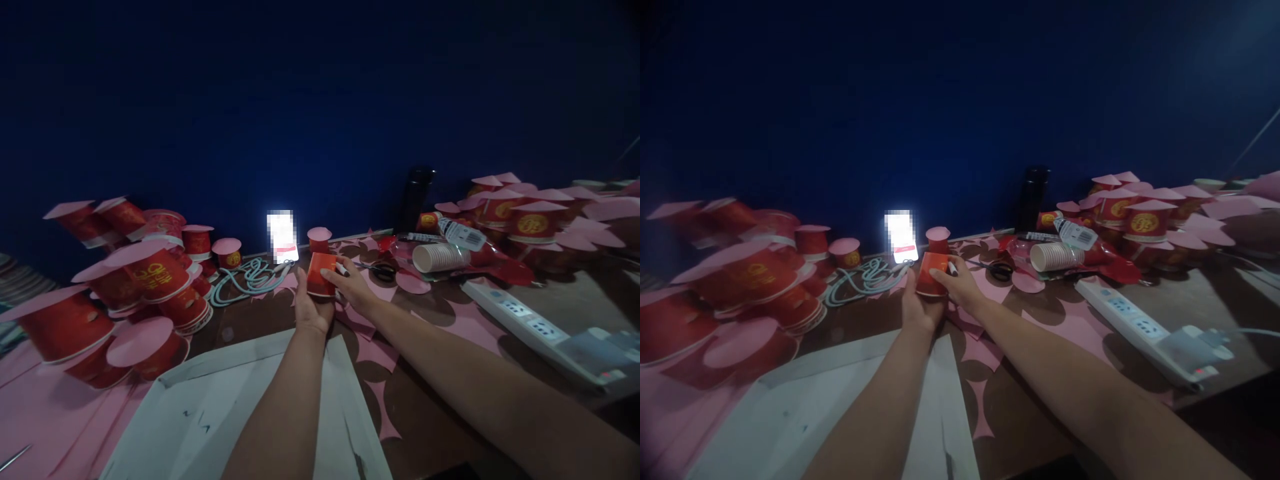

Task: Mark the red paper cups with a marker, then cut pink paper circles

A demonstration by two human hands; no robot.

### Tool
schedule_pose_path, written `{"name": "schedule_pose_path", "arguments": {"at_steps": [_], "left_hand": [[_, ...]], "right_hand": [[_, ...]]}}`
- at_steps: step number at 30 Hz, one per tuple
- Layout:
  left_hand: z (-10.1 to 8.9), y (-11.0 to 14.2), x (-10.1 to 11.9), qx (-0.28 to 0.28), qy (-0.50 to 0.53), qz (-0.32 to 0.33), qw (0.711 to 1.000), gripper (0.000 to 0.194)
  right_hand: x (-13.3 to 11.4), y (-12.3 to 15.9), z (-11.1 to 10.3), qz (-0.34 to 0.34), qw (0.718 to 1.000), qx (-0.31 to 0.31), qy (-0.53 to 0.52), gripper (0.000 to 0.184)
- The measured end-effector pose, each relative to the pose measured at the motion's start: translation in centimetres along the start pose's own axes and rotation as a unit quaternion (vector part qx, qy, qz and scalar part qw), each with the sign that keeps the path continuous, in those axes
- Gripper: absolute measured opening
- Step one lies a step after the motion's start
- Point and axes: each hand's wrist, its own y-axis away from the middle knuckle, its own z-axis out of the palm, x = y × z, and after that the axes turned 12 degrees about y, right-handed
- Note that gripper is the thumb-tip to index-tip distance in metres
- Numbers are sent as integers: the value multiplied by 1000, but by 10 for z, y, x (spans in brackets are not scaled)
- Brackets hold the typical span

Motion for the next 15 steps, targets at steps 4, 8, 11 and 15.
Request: {"name": "schedule_pose_path", "arguments": {"at_steps": [4,8,11,15], "left_hand": [[2,3,-8,4,-39,-17,999,18],[0,4,-13,6,-78,-23,997,26],[-3,3,-15,-1,-108,-41,993,29],[-4,5,-16,-16,-111,-52,992,33]], "right_hand": [[1,-7,-3,-23,998,51,21,48],[4,-11,-5,-60,994,69,53,47],[4,-11,-5,-63,995,66,52,47],[2,-8,-6,-101,991,64,67,45]]}}
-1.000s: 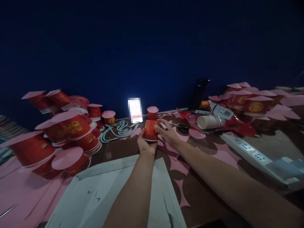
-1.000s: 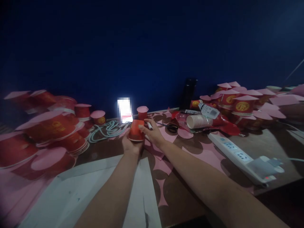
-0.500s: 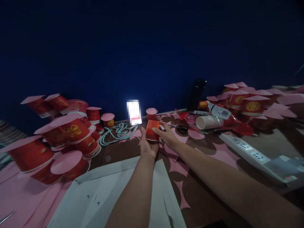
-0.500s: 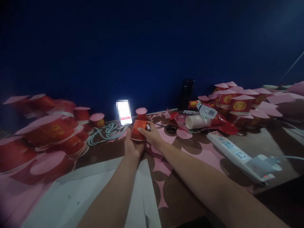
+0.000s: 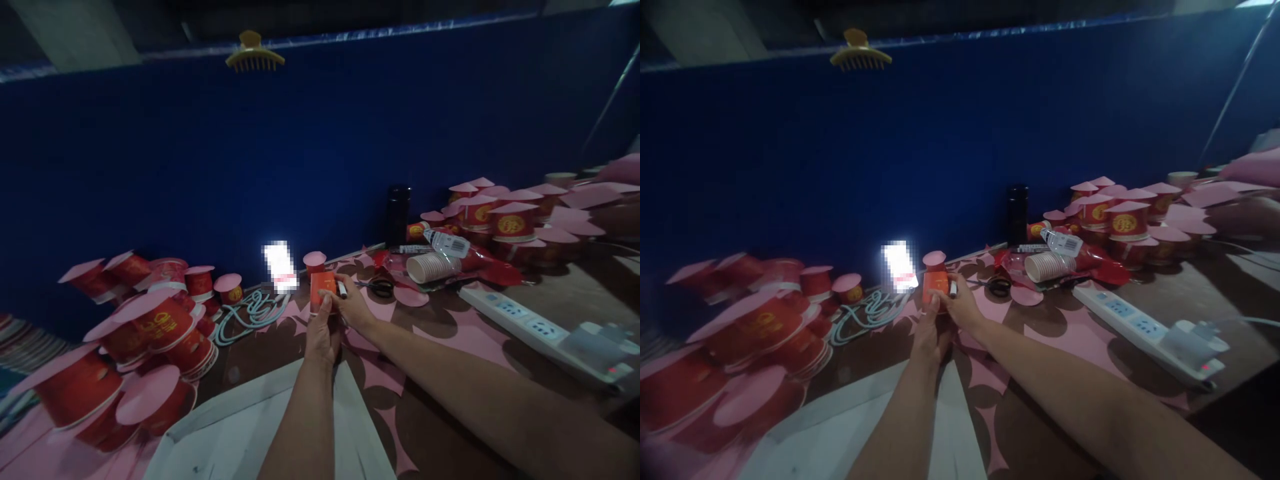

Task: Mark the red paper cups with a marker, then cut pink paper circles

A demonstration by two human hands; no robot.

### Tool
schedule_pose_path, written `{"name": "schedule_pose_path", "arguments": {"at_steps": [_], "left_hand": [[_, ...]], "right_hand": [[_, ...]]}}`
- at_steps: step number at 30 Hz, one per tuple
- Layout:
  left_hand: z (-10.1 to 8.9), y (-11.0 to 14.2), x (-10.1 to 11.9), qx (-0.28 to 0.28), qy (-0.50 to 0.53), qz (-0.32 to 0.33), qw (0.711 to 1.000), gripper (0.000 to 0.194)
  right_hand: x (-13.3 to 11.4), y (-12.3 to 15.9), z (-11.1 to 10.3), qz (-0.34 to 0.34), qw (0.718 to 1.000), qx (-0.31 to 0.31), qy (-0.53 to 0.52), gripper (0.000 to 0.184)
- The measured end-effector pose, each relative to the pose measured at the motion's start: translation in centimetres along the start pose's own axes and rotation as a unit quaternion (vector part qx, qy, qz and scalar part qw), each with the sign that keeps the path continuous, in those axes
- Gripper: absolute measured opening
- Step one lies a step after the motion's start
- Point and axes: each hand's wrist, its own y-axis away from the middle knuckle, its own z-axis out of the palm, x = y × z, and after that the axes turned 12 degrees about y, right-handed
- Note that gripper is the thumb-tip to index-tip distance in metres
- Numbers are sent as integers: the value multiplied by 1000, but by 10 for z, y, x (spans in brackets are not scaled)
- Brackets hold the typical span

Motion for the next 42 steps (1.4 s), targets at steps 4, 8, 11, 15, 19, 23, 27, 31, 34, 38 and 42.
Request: {"name": "schedule_pose_path", "arguments": {"at_steps": [4,8,11,15,19,23,27,31,34,38,42], "left_hand": [[3,3,-1,23,-4,2,1000,33],[7,3,1,30,5,16,999,22],[8,1,4,47,21,33,998,18],[3,-1,6,42,16,54,998,19],[-7,-5,7,45,2,70,997,25],[-13,-6,6,26,-30,61,997,30],[-15,-8,6,46,-34,68,996,28],[-16,-11,4,66,-23,82,994,26],[-14,-11,4,68,-19,97,993,25],[-9,-8,4,71,-28,98,992,26],[-5,-6,4,55,-15,91,994,23]], "right_hand": [[0,2,-2,-16,1000,-6,22,43],[2,2,-4,-55,997,-30,35,36],[3,-1,-7,-123,989,19,80,41],[-1,-2,-11,-209,962,67,163,39],[-12,3,-14,-280,931,73,223,37],[-21,11,-14,-331,914,70,225,30],[-20,14,-12,-344,902,87,248,20],[-17,13,-12,-346,891,99,277,17],[-14,12,-12,-357,882,96,292,16],[-13,11,-11,-366,874,96,304,16],[-14,11,-11,-368,869,94,318,17]]}}
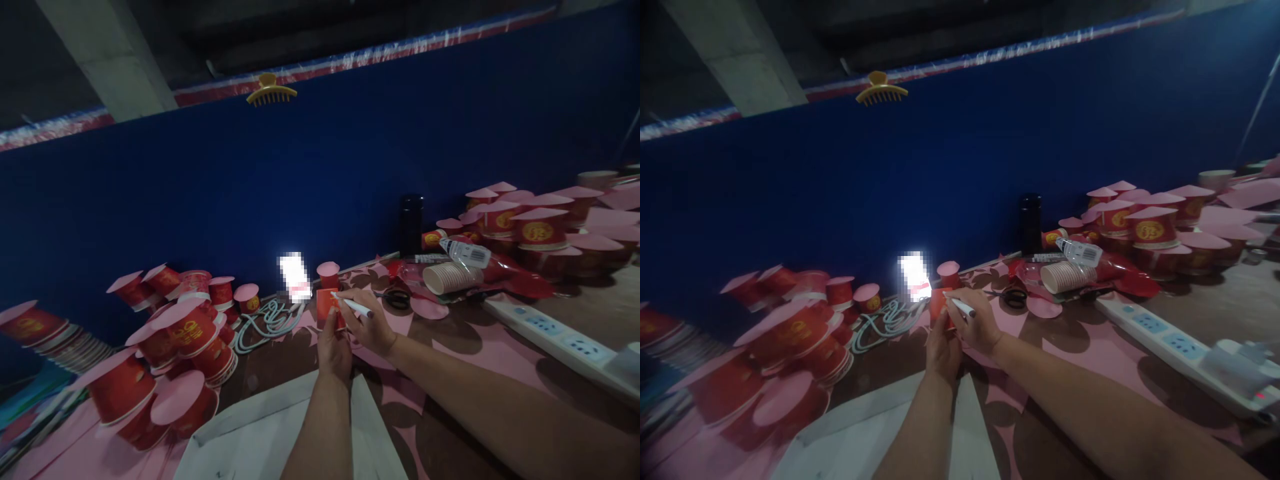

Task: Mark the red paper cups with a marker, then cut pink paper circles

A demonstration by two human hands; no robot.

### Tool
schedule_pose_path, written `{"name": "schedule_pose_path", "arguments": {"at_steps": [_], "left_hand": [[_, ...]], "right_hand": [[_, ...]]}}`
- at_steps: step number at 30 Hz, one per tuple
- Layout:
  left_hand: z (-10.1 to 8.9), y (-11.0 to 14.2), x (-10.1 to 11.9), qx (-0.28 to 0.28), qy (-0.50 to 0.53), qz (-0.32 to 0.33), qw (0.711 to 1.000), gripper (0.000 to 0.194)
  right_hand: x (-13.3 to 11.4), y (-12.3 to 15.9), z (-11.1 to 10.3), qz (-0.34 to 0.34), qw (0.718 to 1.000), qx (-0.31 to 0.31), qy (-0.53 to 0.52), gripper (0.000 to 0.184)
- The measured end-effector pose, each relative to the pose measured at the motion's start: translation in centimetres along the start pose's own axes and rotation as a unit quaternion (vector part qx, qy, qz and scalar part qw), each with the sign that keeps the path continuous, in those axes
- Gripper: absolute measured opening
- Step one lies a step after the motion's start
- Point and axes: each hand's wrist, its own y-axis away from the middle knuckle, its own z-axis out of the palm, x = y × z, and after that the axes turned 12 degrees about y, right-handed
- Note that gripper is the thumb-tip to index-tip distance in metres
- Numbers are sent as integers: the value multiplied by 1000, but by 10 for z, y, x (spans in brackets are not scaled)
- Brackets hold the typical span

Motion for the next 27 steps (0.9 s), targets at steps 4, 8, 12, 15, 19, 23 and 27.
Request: {"name": "schedule_pose_path", "arguments": {"at_steps": [4,8,12,15,19,23,27], "left_hand": [[-2,-1,-1,-1,-15,-4,1000,26],[-3,-1,-2,-7,-15,11,1000,30],[0,0,-2,-7,-3,18,1000,28],[0,1,-2,-7,-1,13,1000,26],[1,2,-1,-14,0,8,1000,27],[1,4,-1,-14,3,9,1000,26],[2,4,-1,-4,-12,3,1000,26]], "right_hand": [[-2,0,-2,-3,1000,2,-3,17],[-2,0,-2,-8,1000,-1,-7,17],[-2,0,-2,-5,1000,-9,0,18],[-2,1,-2,-7,1000,-15,7,18],[-2,1,-2,-4,1000,-21,13,18],[-2,1,-3,0,1000,-17,11,18],[-2,1,-3,0,1000,-18,16,18]]}}
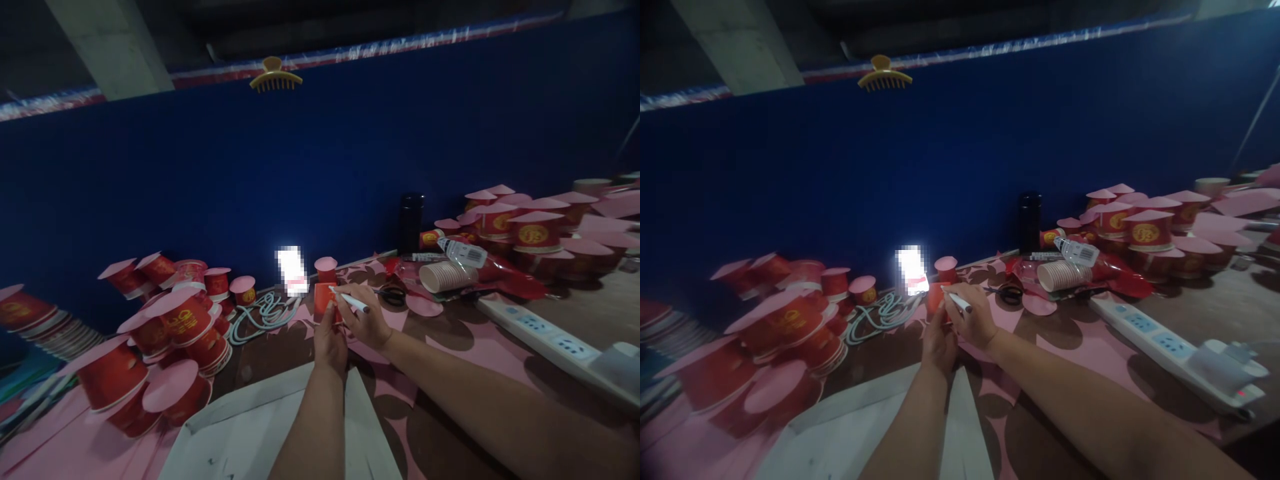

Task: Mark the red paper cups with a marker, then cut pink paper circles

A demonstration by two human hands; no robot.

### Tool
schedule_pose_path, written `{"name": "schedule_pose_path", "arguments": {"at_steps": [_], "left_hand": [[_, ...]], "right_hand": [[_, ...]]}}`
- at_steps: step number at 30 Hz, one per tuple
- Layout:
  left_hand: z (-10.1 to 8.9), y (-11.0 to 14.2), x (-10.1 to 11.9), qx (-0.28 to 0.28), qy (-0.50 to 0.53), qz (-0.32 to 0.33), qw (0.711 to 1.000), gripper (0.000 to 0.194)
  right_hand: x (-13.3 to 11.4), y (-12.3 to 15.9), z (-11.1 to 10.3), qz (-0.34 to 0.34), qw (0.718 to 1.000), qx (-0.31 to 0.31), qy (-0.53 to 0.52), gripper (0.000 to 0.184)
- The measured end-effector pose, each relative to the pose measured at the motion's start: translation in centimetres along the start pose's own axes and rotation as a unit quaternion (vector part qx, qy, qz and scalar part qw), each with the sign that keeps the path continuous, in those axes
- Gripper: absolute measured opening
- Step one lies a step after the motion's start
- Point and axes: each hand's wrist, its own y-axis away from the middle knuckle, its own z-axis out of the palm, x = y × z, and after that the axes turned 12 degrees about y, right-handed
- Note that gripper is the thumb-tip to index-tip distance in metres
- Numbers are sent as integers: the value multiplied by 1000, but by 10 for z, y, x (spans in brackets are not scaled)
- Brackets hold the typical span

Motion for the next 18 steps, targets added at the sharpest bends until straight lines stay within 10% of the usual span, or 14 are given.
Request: {"name": "schedule_pose_path", "arguments": {"at_steps": [18], "left_hand": [[-7,-3,-2,-10,-12,7,1000,32]], "right_hand": [[1,0,2,2,1000,-3,9,18]]}}
